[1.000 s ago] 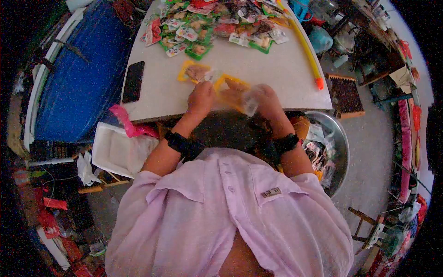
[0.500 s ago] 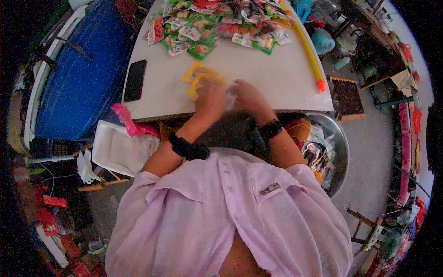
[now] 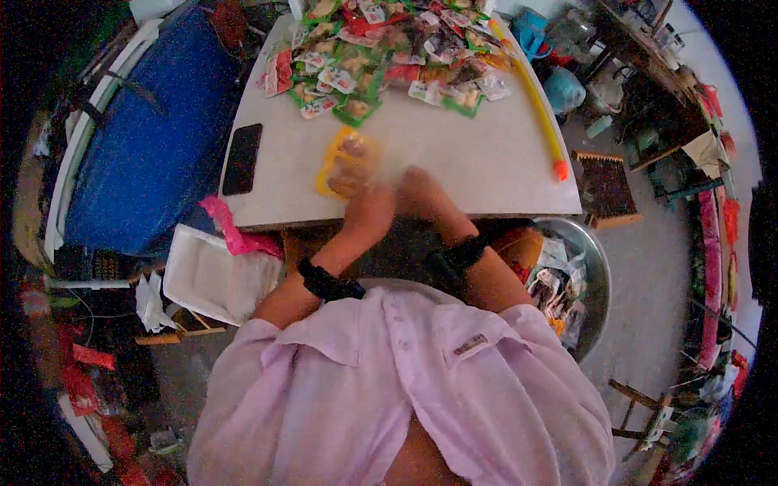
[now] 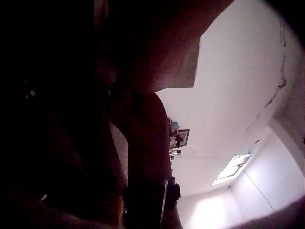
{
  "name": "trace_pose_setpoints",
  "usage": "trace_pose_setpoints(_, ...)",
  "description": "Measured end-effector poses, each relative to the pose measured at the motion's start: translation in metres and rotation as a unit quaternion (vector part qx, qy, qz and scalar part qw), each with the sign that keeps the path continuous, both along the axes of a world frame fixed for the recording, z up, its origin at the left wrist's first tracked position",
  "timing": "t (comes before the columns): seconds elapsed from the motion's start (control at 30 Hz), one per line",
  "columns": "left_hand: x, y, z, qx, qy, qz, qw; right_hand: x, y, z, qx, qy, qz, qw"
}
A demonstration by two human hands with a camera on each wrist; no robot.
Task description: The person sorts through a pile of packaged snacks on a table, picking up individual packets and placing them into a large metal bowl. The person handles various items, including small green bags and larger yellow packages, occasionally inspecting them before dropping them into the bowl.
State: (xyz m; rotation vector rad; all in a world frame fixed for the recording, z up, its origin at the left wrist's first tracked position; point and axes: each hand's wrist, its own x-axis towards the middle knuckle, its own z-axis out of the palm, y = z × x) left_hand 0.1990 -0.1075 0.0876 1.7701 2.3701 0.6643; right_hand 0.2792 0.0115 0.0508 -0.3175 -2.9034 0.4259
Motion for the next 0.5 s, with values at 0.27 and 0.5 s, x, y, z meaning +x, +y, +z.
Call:
trace_pose_setpoints(0.27, -0.004, -0.011, -0.011, 0.078, -0.032, -0.002, 0.996, 0.004, -0.006, 0.025, -0.008, 0.008, 0.064, 0.998)
trace_pose_setpoints(0.5, -0.009, -0.006, -0.019, 0.142, 0.044, -0.014, 0.989, -0.002, -0.015, 0.023, -0.026, 0.088, 0.016, 0.996)
